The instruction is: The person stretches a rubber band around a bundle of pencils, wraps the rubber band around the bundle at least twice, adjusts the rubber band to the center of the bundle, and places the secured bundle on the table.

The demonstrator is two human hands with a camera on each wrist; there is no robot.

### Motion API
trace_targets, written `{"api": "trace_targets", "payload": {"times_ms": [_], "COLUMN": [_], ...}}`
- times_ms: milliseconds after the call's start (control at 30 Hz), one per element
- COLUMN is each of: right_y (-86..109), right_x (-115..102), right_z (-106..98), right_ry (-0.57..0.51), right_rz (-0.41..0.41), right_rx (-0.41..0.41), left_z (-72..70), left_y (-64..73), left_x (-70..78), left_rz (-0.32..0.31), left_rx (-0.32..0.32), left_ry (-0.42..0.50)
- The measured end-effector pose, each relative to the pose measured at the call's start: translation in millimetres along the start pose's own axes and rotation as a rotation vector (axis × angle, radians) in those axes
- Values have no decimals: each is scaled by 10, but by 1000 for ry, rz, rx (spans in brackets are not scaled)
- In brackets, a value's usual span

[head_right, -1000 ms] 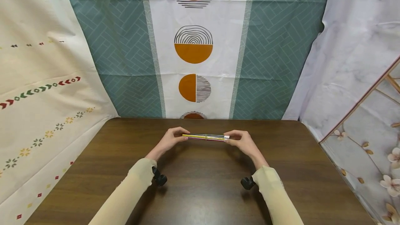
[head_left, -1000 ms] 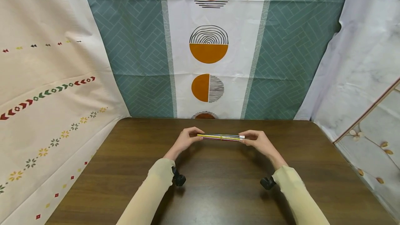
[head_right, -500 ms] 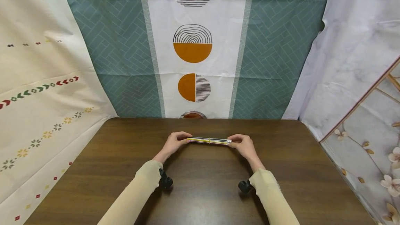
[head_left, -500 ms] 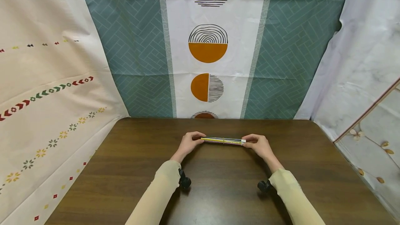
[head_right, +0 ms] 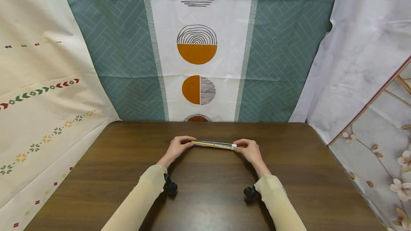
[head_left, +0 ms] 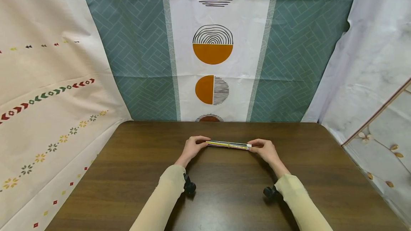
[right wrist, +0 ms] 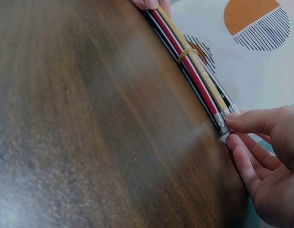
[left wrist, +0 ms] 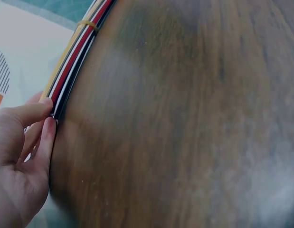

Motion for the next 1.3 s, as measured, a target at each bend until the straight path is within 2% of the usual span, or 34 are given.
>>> {"api": "trace_targets", "payload": {"times_ms": [400, 1067, 1300], "right_y": [4, 4, 61], "right_x": [19, 9, -64], "right_z": [22, 18, 28], "right_ry": [-31, -39, -37], "right_rz": [11, 0, -59], "right_rx": [-37, -33, -110], "left_z": [7, 24, 52], "left_y": [19, 23, 43], "left_x": [-32, -20, -23], "left_rz": [-26, -40, -45], "left_rx": [-25, -38, -79], "left_ry": [67, 70, 77]}}
Point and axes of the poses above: each hand's wrist, its own y-axis away from the middle knuckle, its own z-axis out of the palm, x = y × z, the point moved 9 cm from there along -y, towards the middle knuckle, and after that the axes turned 10 degrees about z, right-handed, at the moved point
